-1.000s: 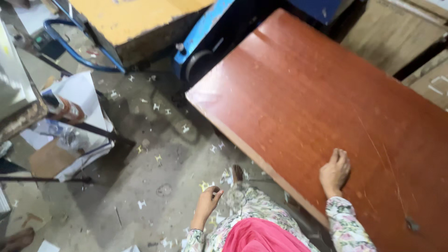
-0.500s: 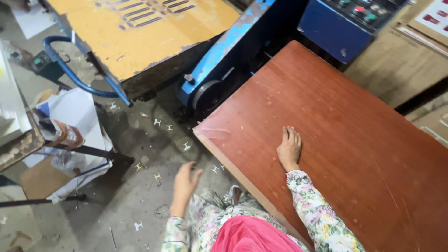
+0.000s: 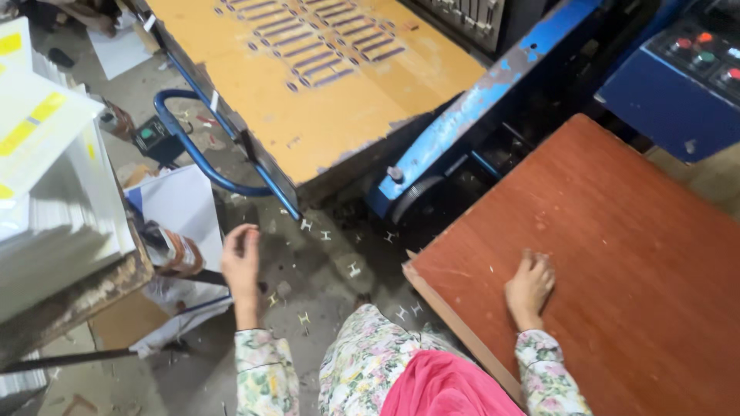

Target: The person folds and assembles small printed cardboard boxes on a wooden table, then moves to a nearby workbench to handle large printed sheets, aligning and stacking them. The person uses hands to fold flaps and tuck tabs into place, and later arranges sheets on a flat surface.

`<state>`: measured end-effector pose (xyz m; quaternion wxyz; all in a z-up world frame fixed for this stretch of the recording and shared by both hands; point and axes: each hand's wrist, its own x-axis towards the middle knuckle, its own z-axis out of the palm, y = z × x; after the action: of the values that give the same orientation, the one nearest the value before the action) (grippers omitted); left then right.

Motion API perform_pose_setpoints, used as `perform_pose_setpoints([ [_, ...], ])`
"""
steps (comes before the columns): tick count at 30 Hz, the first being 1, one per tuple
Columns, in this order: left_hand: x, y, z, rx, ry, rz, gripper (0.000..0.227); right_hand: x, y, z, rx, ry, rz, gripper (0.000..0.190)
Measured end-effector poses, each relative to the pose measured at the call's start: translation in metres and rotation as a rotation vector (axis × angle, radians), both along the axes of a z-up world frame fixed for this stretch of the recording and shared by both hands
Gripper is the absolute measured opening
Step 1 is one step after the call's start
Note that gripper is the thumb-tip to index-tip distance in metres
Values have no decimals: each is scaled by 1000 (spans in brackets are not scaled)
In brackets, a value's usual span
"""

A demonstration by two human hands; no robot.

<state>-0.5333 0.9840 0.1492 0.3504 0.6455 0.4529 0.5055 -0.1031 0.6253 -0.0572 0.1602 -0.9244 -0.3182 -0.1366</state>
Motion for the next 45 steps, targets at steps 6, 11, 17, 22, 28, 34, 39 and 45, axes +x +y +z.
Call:
perform_pose_setpoints([
  [6,-99,153,44,-206,-695,39,58,-71,87,14,143,32,8,59],
  [11,-183,266,70,-264,-950,10,106,-76,101,25,153,67,-130,59],
  [17,-250,364,63,-243,-1190,-55,111,-77,105,28,168,19,-140,56],
  [22,-270,402,58,-150,-1174,-102,101,-78,103,27,191,36,-150,55],
  [28,-238,378,34,-459,-1031,-62,85,-81,109,30,207,48,-146,54],
  [34,-246,380,33,-503,-1024,-75,90,-82,109,33,215,52,-162,54],
  [39,-247,396,40,-257,-1151,55,73,-79,114,36,197,56,-169,54],
  [45,-172,348,82,28,-681,284,41,-80,110,33,205,70,-162,54],
])
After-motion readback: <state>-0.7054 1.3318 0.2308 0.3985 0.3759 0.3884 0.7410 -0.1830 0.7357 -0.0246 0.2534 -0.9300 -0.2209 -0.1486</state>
